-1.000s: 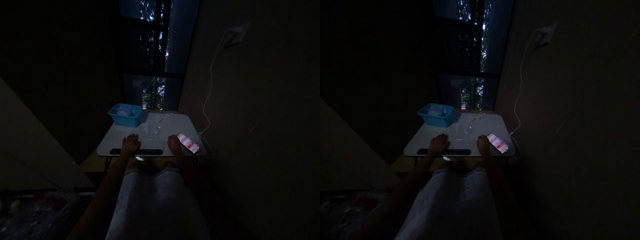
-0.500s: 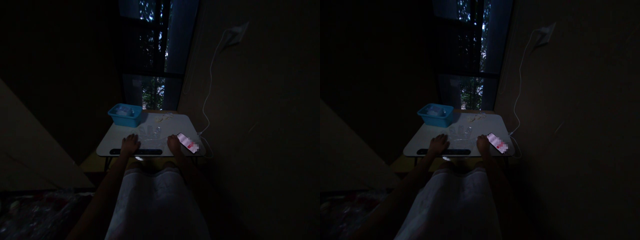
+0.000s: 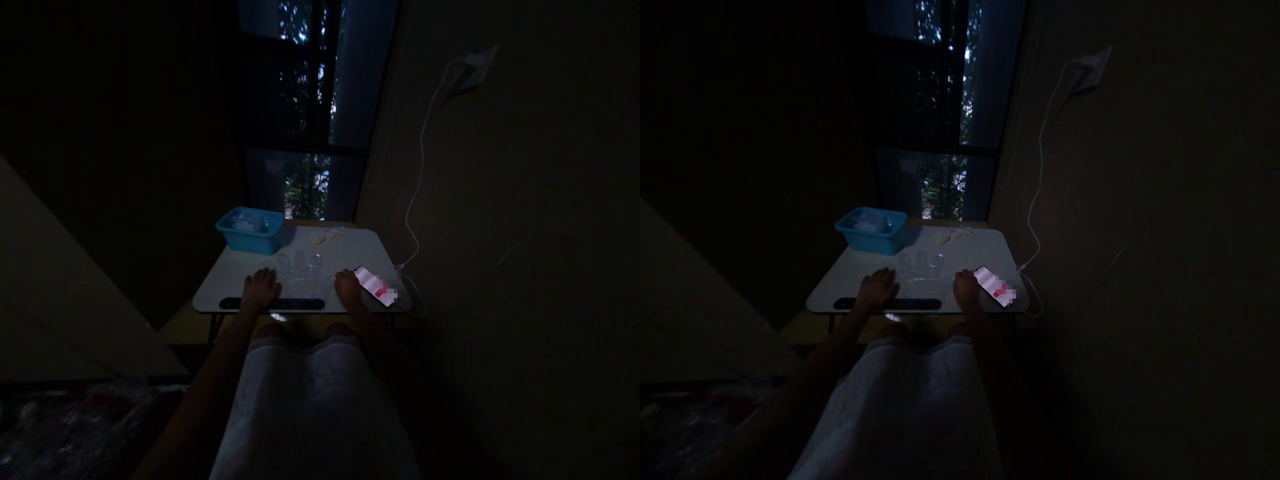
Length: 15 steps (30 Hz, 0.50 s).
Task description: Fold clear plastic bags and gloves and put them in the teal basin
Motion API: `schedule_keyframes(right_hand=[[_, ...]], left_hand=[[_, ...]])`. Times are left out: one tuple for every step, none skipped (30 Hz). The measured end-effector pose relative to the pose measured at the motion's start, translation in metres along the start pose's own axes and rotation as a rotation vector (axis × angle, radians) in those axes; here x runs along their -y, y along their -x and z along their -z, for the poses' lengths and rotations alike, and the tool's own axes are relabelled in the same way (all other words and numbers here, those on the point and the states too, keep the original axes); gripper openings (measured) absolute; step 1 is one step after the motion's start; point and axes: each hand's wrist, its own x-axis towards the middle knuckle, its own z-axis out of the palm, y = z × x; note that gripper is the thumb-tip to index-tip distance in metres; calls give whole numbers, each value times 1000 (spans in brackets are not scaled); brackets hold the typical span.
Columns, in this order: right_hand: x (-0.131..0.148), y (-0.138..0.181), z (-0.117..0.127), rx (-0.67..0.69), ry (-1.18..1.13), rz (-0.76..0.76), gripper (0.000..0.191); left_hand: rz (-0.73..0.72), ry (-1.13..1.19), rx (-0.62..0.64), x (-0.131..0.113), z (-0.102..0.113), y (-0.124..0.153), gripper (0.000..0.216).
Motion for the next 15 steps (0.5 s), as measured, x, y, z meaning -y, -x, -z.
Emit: schedule_keyframes(right_hand=[[0, 0, 0, -4, 1, 2, 25], [0, 0, -1, -11, 1, 6, 25], [0, 0, -1, -16, 2, 8, 25], [0, 0, -1, -17, 5, 8, 25], [0, 0, -1, -16, 10, 7, 26], [0, 0, -1, -12, 16, 8, 26], [0, 0, -1, -6, 20, 9, 26], [0, 0, 0, -1, 22, 9, 26], [1, 0, 0, 3, 21, 4, 26], [1, 0, 0, 5, 17, 1, 26], [0, 0, 0, 6, 13, 0, 25], [0, 0, 0, 7, 9, -1, 25], [0, 0, -1, 5, 7, -2, 25], [0, 0, -1, 4, 9, -1, 25], [0, -1, -1, 2, 11, 2, 25]], left_hand=[[1, -2, 0, 0, 0, 0, 47], [3, -4, 3, 0, 0, 0, 46], [6, -5, 7, 0, -1, 0, 46], [10, -4, 12, 1, -1, -1, 46], [11, -1, 13, 1, -1, -1, 47], [11, 3, 11, 1, -1, -1, 47], [10, 7, 10, 1, -1, -1, 47], [8, 12, 9, 1, -1, -1, 48], [7, 15, 8, 1, -1, -1, 49], [6, 17, 11, 1, -1, -1, 50], [6, 18, 14, 1, -1, -1, 50], [6, 19, 18, 2, -2, -1, 51], [6, 18, 17, 2, -2, -1, 51], [5, 18, 15, 2, -3, -1, 51], [6, 19, 12, 3, -4, -1, 51]])
